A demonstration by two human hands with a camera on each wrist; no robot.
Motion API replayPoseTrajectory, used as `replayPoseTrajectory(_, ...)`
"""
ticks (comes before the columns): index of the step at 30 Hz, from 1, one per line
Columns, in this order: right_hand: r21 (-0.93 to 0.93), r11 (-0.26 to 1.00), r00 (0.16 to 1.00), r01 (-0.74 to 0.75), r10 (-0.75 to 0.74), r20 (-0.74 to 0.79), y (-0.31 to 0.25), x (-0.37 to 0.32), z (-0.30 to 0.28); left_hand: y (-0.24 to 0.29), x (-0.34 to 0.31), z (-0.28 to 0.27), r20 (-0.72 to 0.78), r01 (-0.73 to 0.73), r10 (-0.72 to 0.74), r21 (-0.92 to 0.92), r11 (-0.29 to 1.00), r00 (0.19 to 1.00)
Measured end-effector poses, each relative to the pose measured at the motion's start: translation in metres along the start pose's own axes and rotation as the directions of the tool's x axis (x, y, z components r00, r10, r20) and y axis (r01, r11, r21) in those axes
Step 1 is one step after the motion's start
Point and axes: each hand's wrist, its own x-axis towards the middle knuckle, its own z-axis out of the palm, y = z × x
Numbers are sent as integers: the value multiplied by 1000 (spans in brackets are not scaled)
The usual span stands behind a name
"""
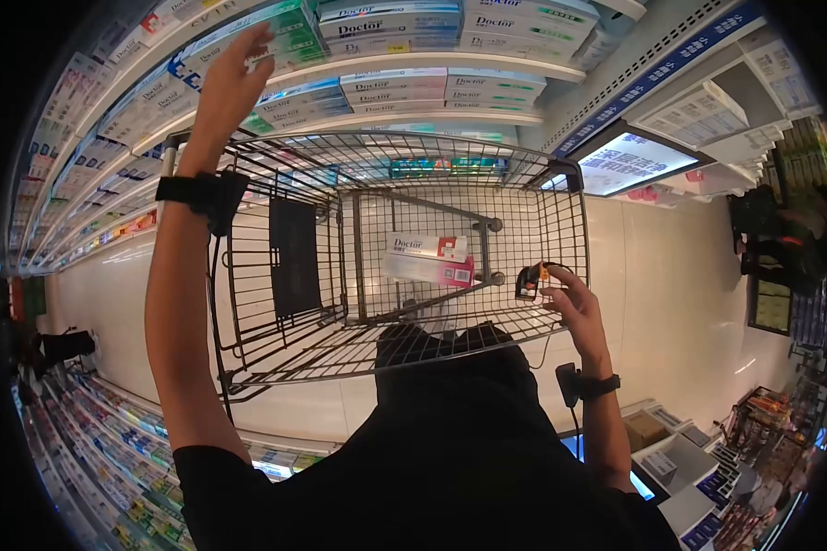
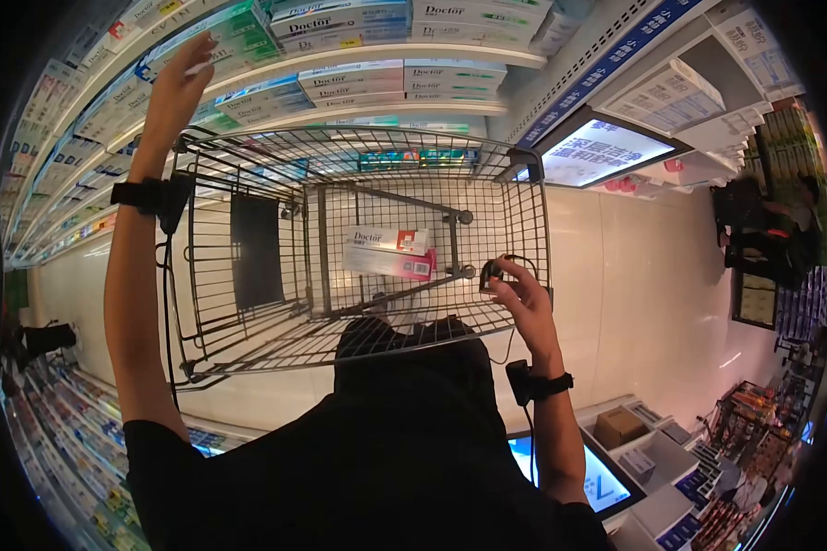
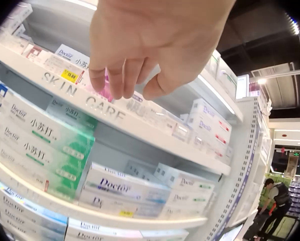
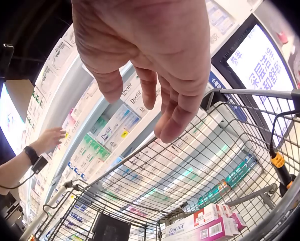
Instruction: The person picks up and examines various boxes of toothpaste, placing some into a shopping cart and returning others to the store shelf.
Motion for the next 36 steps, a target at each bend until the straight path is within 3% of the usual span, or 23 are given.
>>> replayPoseTrajectory(2,-26,1000,1000,15,-15,16,6,1,-9,33,-58,12,127,165,-157,-53,985,979)
replayPoseTrajectory(4,-27,999,999,25,-24,29,8,4,-13,45,-113,23,250,212,-177,-119,970,952)
replayPoseTrajectory(9,-1,1000,996,28,-28,82,24,4,-23,94,-236,35,439,532,-454,-65,844,775)
replayPoseTrajectory(12,-15,1000,994,24,-23,104,39,4,-28,126,-288,34,496,583,-524,43,811,692)
replayPoseTrajectory(14,-38,999,994,11,-6,112,52,6,-28,131,-326,37,487,443,-427,88,892,762)
replayPoseTrajectory(17,-298,953,992,63,-27,122,72,8,-27,142,-357,39,483,402,-444,193,895,755)
replayPoseTrajectory(22,-696,661,956,281,-256,143,100,0,-18,131,-392,41,487,341,-457,311,887,744)
replayPoseTrajectory(27,-777,559,906,291,-422,35,130,-8,2,121,-401,39,484,364,-480,318,875,732)
replayPoseTrajectory(30,-843,504,902,190,-429,-54,132,-11,19,117,-403,31,487,365,-477,311,877,731)
replayPoseTrajectory(31,-847,483,859,221,-507,-65,134,-10,25,114,-404,29,487,361,-474,311,879,733)
replayPoseTrajectory(34,-850,516,886,108,-437,-153,131,-19,42,105,-409,21,475,335,-440,292,896,762)
replayPoseTrajectory(36,-867,489,860,99,-480,-173,144,-15,44,100,-412,19,467,332,-428,276,902,774)
